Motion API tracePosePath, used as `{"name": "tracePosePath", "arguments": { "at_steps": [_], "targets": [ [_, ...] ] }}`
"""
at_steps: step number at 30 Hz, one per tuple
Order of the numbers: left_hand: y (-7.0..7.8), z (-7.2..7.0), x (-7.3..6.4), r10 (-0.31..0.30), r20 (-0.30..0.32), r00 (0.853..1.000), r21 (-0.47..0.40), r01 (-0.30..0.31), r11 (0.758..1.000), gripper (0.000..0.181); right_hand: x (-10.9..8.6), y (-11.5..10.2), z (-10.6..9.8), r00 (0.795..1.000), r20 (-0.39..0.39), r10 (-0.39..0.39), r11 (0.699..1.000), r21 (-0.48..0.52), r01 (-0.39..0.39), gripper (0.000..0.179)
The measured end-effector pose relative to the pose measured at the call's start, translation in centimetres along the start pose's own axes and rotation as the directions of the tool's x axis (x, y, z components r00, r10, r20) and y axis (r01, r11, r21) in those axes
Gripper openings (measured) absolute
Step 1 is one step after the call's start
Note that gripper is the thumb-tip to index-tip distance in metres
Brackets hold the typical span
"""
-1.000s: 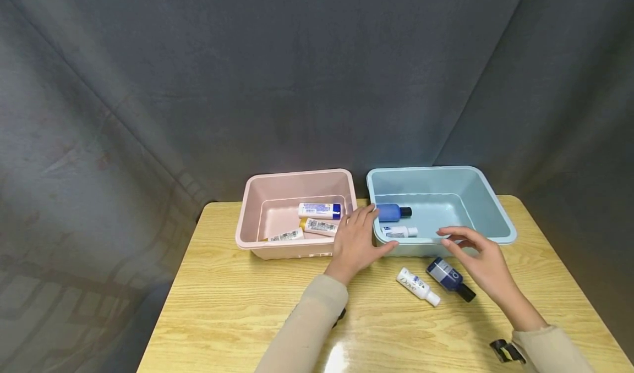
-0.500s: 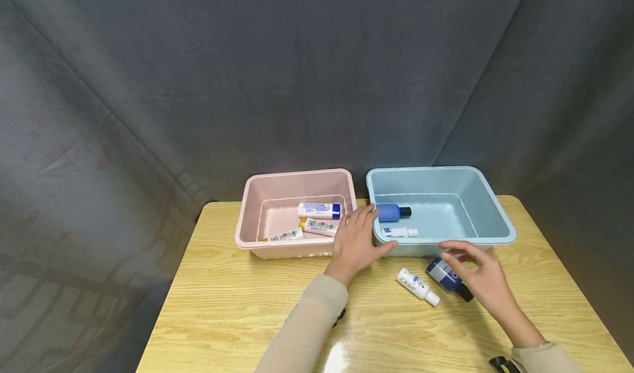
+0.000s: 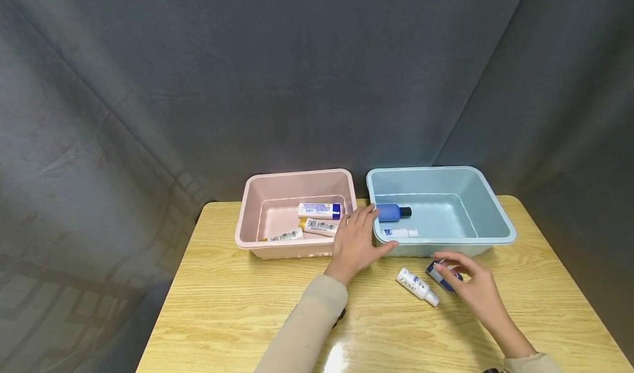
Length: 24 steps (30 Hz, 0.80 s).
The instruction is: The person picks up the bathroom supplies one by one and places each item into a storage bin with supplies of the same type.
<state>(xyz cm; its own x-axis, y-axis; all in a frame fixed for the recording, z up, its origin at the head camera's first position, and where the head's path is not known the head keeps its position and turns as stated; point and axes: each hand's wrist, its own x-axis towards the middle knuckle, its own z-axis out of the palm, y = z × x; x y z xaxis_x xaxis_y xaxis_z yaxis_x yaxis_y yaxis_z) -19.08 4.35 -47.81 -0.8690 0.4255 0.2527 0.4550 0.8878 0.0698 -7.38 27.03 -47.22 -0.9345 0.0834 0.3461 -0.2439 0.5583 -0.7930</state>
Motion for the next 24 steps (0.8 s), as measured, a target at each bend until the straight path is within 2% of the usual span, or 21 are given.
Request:
{"name": "tracePosePath", "arguments": {
  "at_steps": [10,18,24],
  "targets": [
    [0.0,-0.1,0.0,0.003,-0.012,1.000,-0.005,-0.003,1.000,0.090,-1.2,0.6,1.0,0.991,0.034,0.126,0.992,-0.031,-0.125,0.022],
    [0.1,0.0,0.0,0.004,-0.009,1.000,-0.015,-0.004,1.000,0.090,-2.2,1.0,2.1,0.985,0.035,0.166,0.986,-0.004,-0.166,0.024],
    [0.1,0.0,-0.1,-0.001,-0.001,1.000,-0.017,0.001,1.000,0.091,-2.9,1.1,2.9,0.977,0.029,0.212,0.976,-0.059,-0.210,0.025]
  ]
}}
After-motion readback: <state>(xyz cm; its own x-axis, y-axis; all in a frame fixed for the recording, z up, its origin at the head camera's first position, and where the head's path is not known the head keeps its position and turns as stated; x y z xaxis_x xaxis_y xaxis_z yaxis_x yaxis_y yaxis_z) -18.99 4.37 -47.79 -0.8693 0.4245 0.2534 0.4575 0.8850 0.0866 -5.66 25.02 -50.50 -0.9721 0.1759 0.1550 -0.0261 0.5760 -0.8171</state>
